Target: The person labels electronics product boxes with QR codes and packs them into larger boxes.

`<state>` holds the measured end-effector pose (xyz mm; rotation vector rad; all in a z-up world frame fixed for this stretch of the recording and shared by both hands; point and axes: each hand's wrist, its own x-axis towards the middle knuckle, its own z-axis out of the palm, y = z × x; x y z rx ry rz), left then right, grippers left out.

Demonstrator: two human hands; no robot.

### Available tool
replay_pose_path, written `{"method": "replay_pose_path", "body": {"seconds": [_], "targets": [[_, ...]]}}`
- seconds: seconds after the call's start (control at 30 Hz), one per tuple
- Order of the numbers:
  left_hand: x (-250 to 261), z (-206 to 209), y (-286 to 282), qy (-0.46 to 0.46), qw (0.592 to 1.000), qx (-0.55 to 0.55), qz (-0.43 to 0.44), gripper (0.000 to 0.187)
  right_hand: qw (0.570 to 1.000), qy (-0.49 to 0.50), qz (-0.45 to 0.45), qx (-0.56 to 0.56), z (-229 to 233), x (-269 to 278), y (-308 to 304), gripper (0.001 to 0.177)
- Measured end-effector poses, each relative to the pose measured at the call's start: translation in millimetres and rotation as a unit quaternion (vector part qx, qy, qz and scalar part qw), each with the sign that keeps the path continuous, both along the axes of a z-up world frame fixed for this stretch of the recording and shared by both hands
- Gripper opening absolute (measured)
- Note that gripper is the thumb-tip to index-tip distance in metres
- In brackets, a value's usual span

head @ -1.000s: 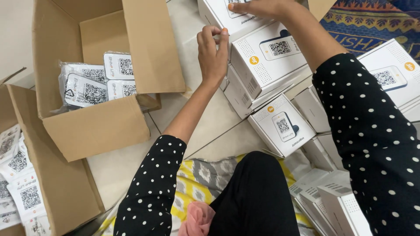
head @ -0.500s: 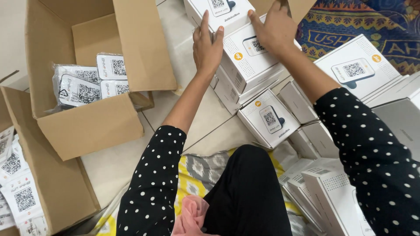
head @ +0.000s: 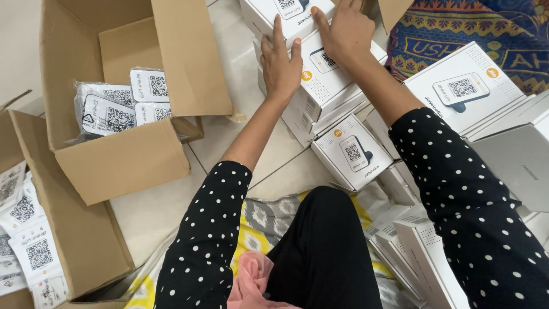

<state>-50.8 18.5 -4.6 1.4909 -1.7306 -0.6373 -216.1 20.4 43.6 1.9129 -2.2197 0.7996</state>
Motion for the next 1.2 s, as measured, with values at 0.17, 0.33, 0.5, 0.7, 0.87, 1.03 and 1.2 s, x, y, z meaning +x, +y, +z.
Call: {"method": "replay_pose_path", "body": {"seconds": [0.17, 0.33, 0.5, 0.7, 0.87, 1.03, 1.2], "targets": [[6, 1, -4, -0.019, 1.0, 0.006, -0.007, 0.07, 0.999, -0.008, 0.029, -0.012, -3, -7, -3, 0.059], [15, 5, 0, -0.007, 0.999, -0.016, -0.033, 0.068, 0.999, -0.016, 0.03, -0.002, 4, -3, 8, 0.057], [53, 42, 18, -0.083, 0.996, -0.017, -0.034, 0.071, 1.0, 0.005, 0.02, -0.001, 8, 5, 8, 0.065], [193, 52, 60, -0.157, 0.985, -0.064, -0.008, 0.068, 0.98, 0.062, 0.146, -0.12, 65, 103, 58, 0.055], [341, 21, 74, -0.311, 0.948, -0.037, 0.066, 0.061, 0.936, 0.059, 0.335, -0.09, 50, 230, 74, 0.055], [417, 17, 100, -0.357, 0.934, -0.032, 0.017, 0.035, 0.87, 0.064, 0.488, -0.012, -16, 362, 80, 0.06], [425, 30, 70, -0.345, 0.93, 0.108, 0.07, 0.028, 0.908, -0.003, 0.389, 0.156, -30, 422, 92, 0.039]]}}
